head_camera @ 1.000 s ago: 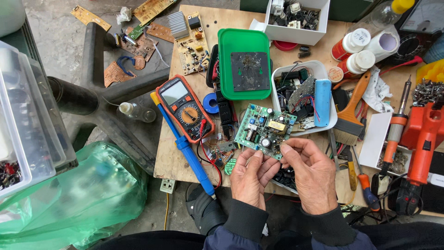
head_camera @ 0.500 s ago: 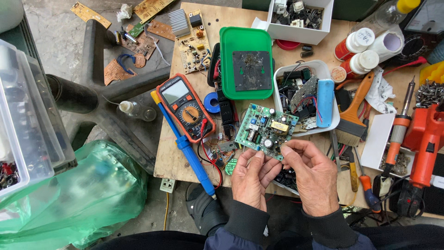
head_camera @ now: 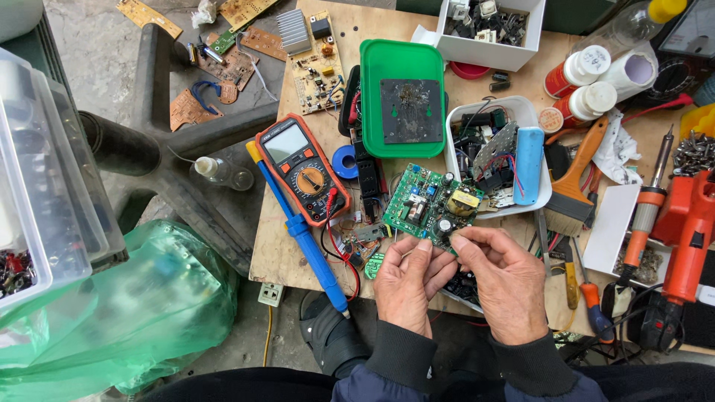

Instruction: The person uses pliers to remove a small component from a green circuit board. They then place the component into a white box filled with other electronic parts. The person continues to handle the circuit board and other components on a cluttered workbench.

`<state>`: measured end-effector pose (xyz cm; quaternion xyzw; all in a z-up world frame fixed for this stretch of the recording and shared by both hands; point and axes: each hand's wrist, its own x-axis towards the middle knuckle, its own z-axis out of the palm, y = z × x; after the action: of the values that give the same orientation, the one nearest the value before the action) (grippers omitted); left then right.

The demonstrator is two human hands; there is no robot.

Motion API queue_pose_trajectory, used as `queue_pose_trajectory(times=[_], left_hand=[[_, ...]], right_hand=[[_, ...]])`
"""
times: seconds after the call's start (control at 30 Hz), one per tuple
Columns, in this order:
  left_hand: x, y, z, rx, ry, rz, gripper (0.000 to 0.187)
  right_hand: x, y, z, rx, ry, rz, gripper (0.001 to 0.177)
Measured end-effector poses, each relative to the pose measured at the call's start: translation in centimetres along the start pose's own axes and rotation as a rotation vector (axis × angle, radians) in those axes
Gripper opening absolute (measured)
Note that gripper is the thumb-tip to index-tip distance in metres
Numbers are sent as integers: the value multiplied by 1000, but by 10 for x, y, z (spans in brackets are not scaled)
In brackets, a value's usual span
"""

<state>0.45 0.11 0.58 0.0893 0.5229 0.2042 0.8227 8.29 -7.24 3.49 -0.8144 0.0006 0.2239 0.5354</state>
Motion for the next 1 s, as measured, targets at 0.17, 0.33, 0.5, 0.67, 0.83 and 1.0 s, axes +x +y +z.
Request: queue_pose_trajectory(times=[0.17,0.33,0.5,0.67,0.83,1.0], left_hand=[[2,-1,-1,-2,6,-2,29],[3,-1,-2,16,-5,9,29],[4,-3,-3,13,13,20,31],[10,-7,-6,11,14,19,30],[6,-3,-4,25,21,16,34],[1,5,0,100,14,0,41]], right_hand=[[2,5,1,22,-2,-3,17],[4,4,-1,5,-21,12,16],[3,0,-2,69,-16,71,22],[7,10,-4,128,-43,48,21],[7,13,-6,166,-56,45,23],[1,-6,-10,89,-111,121,35]])
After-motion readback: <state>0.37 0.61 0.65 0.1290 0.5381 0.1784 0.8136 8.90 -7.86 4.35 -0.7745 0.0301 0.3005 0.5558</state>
